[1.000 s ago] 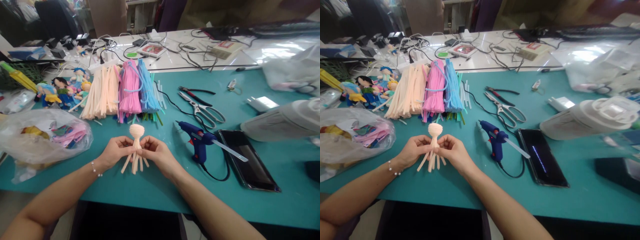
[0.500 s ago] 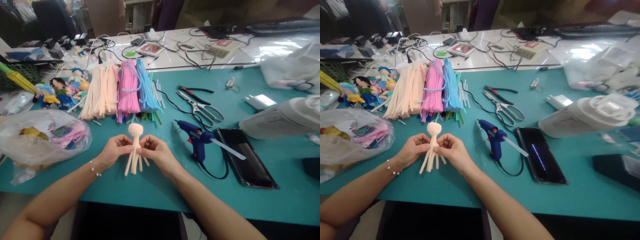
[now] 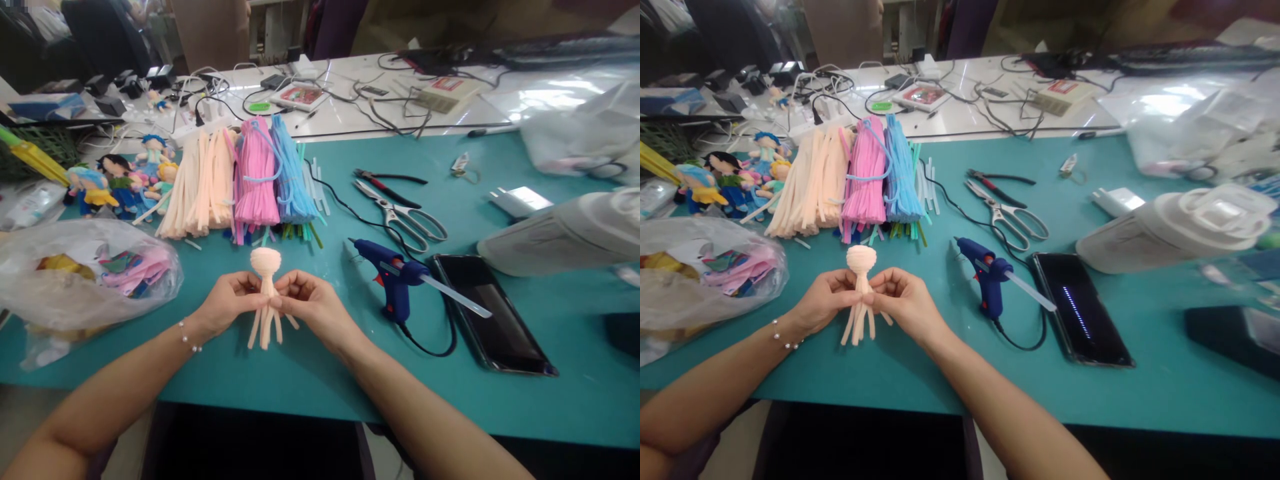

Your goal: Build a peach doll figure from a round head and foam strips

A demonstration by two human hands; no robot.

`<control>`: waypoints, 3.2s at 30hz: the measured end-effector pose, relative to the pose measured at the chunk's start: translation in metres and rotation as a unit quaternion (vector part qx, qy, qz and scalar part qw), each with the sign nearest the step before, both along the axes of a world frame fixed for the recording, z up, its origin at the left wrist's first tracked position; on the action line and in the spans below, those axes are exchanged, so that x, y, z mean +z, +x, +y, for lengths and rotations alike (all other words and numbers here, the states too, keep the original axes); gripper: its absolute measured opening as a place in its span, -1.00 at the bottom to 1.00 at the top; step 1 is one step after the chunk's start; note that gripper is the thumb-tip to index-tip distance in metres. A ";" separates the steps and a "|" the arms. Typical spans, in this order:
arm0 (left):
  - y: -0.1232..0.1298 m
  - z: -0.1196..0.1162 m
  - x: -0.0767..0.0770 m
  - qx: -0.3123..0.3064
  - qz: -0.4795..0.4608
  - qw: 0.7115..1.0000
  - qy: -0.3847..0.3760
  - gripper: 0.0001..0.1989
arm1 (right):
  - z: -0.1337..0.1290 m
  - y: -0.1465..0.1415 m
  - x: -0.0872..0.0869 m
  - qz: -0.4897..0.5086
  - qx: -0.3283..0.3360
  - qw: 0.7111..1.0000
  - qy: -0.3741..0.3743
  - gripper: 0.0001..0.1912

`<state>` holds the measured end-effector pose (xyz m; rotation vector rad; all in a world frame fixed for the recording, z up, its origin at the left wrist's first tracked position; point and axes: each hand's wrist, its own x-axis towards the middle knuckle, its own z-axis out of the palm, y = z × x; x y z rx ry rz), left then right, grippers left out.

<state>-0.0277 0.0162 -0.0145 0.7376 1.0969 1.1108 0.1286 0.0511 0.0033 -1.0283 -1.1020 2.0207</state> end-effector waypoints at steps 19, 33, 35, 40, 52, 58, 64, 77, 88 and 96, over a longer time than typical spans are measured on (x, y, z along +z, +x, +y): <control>0.001 -0.001 0.005 0.018 0.095 0.994 0.049 -0.80 | -0.002 0.000 -0.003 -0.052 0.040 0.996 0.058 -0.63; -0.001 0.000 0.002 0.013 0.022 1.000 -0.010 -0.71 | 0.000 0.000 -0.003 -0.037 0.032 0.998 0.037 -0.88; -0.001 0.000 0.002 0.013 0.011 1.000 -0.019 -0.71 | 0.001 0.000 -0.001 -0.026 0.033 0.999 0.022 -0.88; -0.001 0.000 0.005 0.014 -0.014 0.999 -0.039 -0.69 | 0.000 0.001 0.000 -0.007 0.043 0.999 0.003 -0.85; -0.001 0.001 0.008 0.004 -0.025 0.998 -0.053 -0.69 | -0.001 0.001 -0.002 -0.009 0.045 0.999 -0.013 -0.76; -0.001 0.002 0.010 0.010 -0.015 0.998 -0.054 -0.67 | 0.000 0.000 -0.001 -0.022 0.028 0.999 0.013 -0.80; -0.001 0.003 0.011 0.007 -0.012 0.999 -0.052 -0.71 | 0.001 0.000 -0.001 -0.026 0.023 0.999 0.022 -0.83; -0.004 0.005 0.006 0.011 -0.031 0.999 -0.027 -0.85 | 0.001 0.000 -0.002 -0.044 0.016 0.997 0.055 -0.92; -0.001 0.004 0.009 -0.019 -0.006 0.998 -0.061 -0.76 | 0.001 -0.002 -0.005 -0.015 0.021 0.999 0.028 -0.86; -0.002 0.004 0.010 -0.033 0.016 0.997 -0.070 -0.64 | 0.001 -0.001 -0.005 -0.021 0.028 0.999 0.028 -0.85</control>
